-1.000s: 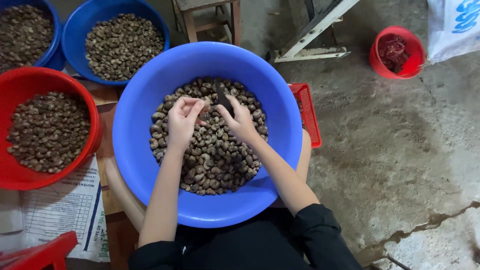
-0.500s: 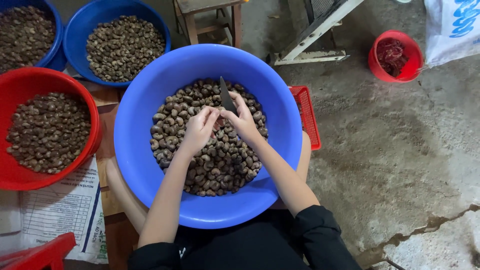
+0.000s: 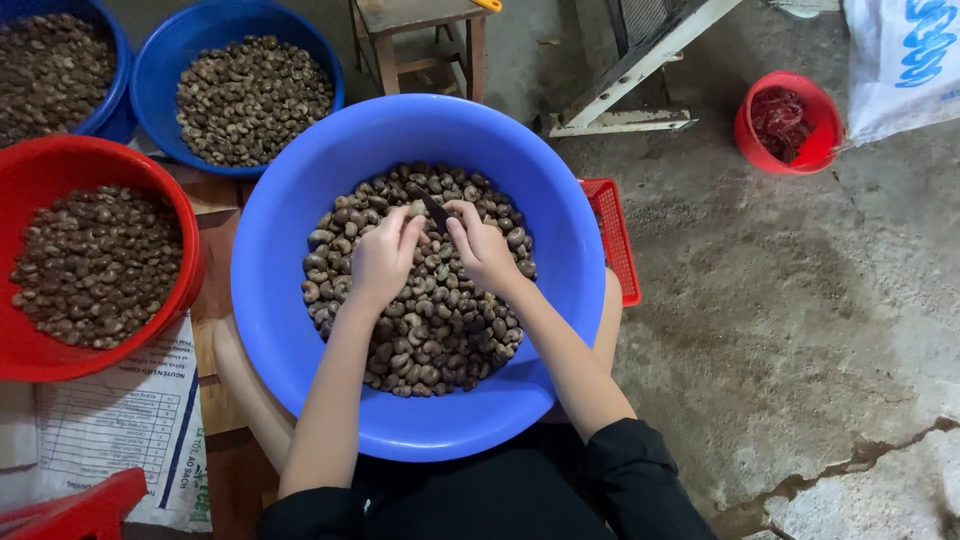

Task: The person is using a small knife to manually peel the skins off nuts in a large blue bowl.

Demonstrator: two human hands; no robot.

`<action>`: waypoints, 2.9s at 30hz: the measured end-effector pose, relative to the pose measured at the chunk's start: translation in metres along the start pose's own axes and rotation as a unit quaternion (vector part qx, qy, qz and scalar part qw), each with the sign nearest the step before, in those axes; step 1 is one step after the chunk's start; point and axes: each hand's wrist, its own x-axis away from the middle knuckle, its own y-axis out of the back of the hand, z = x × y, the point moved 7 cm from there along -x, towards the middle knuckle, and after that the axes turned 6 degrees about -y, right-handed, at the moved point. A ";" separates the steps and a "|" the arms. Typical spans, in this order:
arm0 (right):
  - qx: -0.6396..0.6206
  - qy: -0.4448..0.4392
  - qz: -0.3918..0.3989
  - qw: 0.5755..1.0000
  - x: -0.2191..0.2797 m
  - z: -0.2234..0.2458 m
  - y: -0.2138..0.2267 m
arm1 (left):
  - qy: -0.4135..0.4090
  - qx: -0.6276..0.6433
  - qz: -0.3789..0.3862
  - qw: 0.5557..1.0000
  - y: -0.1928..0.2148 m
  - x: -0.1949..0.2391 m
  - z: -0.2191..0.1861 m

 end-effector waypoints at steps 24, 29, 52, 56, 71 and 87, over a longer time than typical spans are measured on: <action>0.193 0.034 -0.045 0.980 0.010 0.019 0.008 | 0.020 0.231 -0.047 0.972 0.008 -0.005 -0.004; 0.039 -0.007 -0.051 0.998 -0.001 0.001 0.012 | 0.010 0.194 -0.023 0.981 0.010 -0.004 -0.016; -0.210 0.002 -0.270 0.940 0.033 -0.038 0.130 | -0.148 -0.201 0.062 0.966 -0.051 0.010 0.050; -0.137 -0.075 -0.516 0.842 0.088 -0.122 0.197 | 0.106 -0.349 0.117 0.924 -0.038 0.013 0.120; -0.193 -0.044 -0.437 0.877 0.031 -0.072 0.155 | 0.158 -0.395 0.166 0.890 -0.123 0.046 0.178; 0.018 -0.018 -0.079 0.997 -0.018 -0.009 0.019 | 0.078 -0.019 0.166 0.983 -0.051 0.003 0.029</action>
